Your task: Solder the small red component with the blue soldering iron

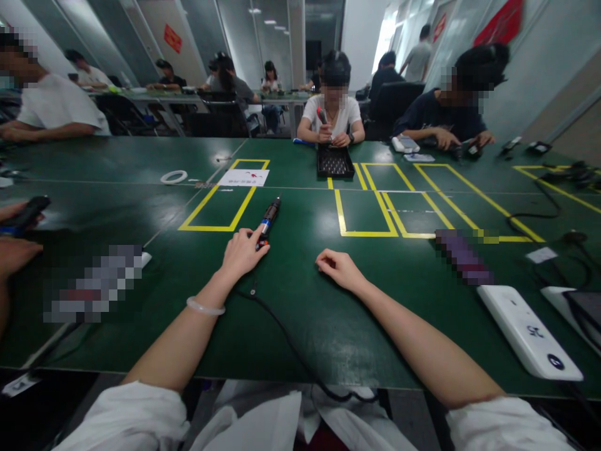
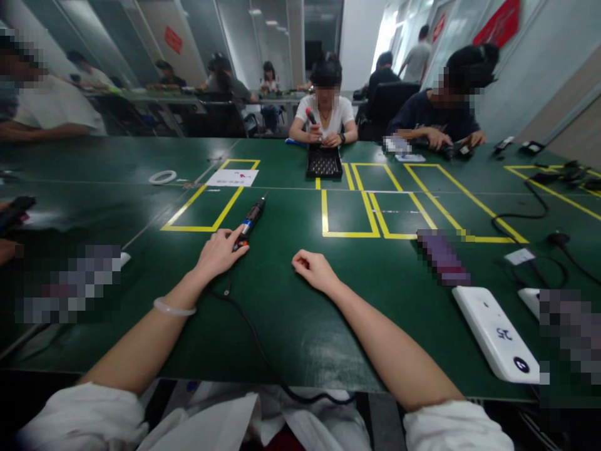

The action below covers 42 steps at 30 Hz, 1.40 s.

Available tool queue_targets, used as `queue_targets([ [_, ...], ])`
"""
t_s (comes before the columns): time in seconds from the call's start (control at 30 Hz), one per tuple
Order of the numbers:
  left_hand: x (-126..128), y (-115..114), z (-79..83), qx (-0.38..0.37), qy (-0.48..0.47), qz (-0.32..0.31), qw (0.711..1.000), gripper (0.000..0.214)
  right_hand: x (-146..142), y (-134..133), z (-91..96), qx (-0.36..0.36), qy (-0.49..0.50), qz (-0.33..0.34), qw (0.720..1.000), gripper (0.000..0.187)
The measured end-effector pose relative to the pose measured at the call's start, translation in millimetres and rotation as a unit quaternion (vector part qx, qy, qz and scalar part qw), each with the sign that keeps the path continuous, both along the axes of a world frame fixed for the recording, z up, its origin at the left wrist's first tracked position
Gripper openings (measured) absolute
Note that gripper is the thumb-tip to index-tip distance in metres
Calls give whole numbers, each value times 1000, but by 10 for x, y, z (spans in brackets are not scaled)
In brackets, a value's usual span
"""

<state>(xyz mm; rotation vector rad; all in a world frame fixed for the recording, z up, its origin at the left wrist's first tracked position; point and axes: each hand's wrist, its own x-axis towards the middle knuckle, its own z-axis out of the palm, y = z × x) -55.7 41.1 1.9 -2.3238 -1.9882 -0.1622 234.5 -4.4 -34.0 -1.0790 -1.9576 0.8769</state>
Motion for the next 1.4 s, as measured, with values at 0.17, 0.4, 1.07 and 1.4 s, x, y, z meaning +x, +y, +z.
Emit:
queue_targets([
  [0.17, -587, 257, -15, -22, -17, 86, 996, 67, -6, 6, -9, -9, -1, -2, 1000, 13],
  [0.4, -1277, 371, -1, -39, -25, 147, 988, 68, -6, 19, -31, -26, 3, 4, 1000, 14],
  [1.07, -1084, 165, 39, 95, 5, 155, 983, 30, -143, 148, -55, -86, 12, -40, 995, 16],
  [1.4, -889, 145, 152, 161, -78, 104, 978, 35, -180, 149, -90, -52, -1, -94, 994, 17],
])
